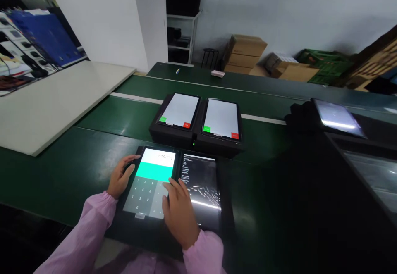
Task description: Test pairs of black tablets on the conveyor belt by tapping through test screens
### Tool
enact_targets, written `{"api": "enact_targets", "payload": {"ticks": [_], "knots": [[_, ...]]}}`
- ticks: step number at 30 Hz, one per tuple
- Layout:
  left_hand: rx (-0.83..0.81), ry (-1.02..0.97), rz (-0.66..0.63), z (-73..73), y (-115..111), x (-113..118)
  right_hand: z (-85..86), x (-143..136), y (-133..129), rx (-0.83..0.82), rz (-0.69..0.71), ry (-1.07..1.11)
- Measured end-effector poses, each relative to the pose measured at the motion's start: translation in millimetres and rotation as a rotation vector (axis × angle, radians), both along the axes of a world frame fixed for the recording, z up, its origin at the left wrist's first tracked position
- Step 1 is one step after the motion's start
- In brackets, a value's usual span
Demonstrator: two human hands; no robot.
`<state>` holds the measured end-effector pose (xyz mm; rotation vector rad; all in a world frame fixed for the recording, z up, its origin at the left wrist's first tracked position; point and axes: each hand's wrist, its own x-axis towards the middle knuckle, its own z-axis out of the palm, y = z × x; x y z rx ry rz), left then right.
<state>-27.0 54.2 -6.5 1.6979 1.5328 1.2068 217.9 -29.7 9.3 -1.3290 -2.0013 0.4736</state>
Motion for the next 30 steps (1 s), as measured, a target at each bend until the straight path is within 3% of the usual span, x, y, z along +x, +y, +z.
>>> {"api": "enact_targets", "payload": {"ticks": [11,17,20,26,30], "knots": [[-0.068,0.000,0.028,-4.2,0.6,-4.9,3.4,-14.4,23.8,0.034,-0.032,-0.054],[-0.101,-0.002,0.014,-5.4,0.7,-7.0,-1.0,-24.0,28.2,-0.027,0.000,-0.051],[-0.118,-0.017,0.004,-7.0,0.8,-8.0,-3.0,8.7,19.7,-0.047,-0.137,0.044],[-0.128,-0.034,0.005,-9.7,1.0,-8.0,-17.9,109.0,-0.8,-0.232,-0.659,0.292],[-0.102,-0.036,-0.004,-13.3,2.3,-8.5,-31.3,130.2,-5.5,-0.299,-0.759,0.511]]}}
